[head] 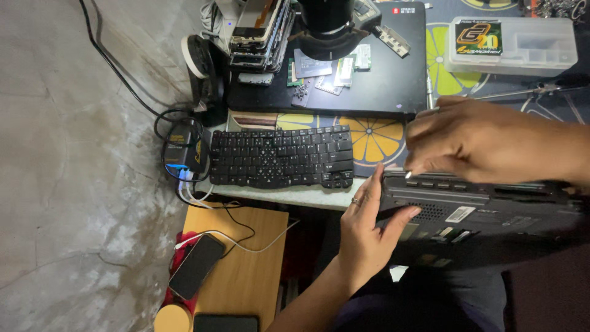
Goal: The person disassembles a laptop by removing screws from the bottom cover and side ports using a screwdriver. They lift the cover to expose internal components and continue unscrewing fasteners around the chassis. The person handles the laptop and screwdriver throughout the process.
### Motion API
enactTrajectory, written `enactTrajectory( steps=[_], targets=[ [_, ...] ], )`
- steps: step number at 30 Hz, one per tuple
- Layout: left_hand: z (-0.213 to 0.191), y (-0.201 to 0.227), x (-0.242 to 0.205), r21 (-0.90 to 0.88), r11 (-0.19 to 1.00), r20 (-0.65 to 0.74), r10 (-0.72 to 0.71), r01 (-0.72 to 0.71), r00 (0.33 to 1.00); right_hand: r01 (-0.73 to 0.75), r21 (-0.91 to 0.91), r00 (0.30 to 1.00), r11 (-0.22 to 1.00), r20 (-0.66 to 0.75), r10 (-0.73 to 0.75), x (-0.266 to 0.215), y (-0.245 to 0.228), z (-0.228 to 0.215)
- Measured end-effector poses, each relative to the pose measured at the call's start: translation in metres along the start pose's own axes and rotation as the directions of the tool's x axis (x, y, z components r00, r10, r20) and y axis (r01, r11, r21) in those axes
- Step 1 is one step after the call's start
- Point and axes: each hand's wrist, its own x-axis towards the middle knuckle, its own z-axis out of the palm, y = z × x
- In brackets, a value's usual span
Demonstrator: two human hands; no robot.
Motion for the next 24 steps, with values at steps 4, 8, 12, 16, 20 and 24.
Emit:
enactTrajectory(
  steps=[4, 8, 12, 16, 20, 24],
  targets=[
    [0.003, 0.002, -0.002, 0.045, 0.998, -0.04, 0.041, -0.039, 0.998, -0.079, 0.18, 0.996, 0.981, 0.052, 0.071, -0.002, 0.005, 0.001],
    [0.005, 0.01, -0.005, 0.024, 1.0, -0.127, 0.007, -0.004, 0.992, -0.211, 0.325, 0.977, 0.922, 0.082, 0.194, -0.004, 0.006, 0.003],
    [0.001, 0.015, -0.002, 0.028, 0.998, -0.133, -0.05, 0.054, 0.99, -0.277, 0.414, 0.961, 0.867, 0.127, 0.247, 0.0, 0.008, 0.003],
    [-0.004, 0.02, 0.0, 0.068, 0.998, -0.166, 0.001, 0.01, 0.986, -0.215, 0.439, 0.977, 0.872, 0.096, 0.193, 0.003, 0.007, 0.004],
    [-0.009, 0.022, 0.005, 0.015, 0.996, -0.119, -0.09, 0.093, 0.989, -0.404, 0.401, 0.914, 0.822, 0.195, 0.355, 0.006, 0.006, 0.003],
    [-0.013, 0.022, 0.009, 0.011, 0.998, -0.099, -0.06, 0.062, 0.993, -0.41, 0.422, 0.912, 0.808, 0.208, 0.354, 0.01, 0.004, 0.002]
  ],
)
